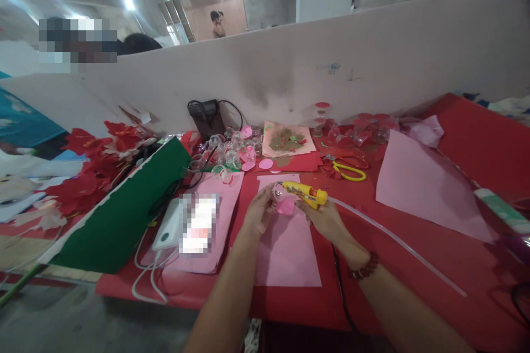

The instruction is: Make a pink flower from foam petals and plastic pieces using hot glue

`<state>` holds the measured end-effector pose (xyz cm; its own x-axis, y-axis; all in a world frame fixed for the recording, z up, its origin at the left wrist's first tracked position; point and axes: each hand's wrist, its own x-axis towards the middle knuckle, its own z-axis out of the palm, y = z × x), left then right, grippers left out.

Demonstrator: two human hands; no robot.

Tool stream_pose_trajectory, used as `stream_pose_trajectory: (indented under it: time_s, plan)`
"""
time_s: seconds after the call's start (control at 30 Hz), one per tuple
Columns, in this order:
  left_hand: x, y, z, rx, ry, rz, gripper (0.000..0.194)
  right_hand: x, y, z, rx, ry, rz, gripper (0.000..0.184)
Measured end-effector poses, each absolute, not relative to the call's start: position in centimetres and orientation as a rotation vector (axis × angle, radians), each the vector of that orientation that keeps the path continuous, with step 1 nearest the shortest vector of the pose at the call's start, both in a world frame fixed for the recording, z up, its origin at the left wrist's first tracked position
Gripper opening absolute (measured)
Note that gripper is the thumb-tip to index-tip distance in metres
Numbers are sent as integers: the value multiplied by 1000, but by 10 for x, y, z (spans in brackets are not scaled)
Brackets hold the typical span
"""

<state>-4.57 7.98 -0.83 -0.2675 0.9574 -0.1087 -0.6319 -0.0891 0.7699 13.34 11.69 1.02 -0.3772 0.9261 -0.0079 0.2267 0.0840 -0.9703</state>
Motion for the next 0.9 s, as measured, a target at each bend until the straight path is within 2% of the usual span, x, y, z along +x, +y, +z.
stream_pose_trajectory:
  time_s: [0.3,0.9]
  plan:
    - [-45,80,-6,477,886,1681,34,134,120,8,-1132,-1718,1306,43]
    - [-44,83,-4,315,821,1712,25,133,119,9,-1139,-1683,1286,41]
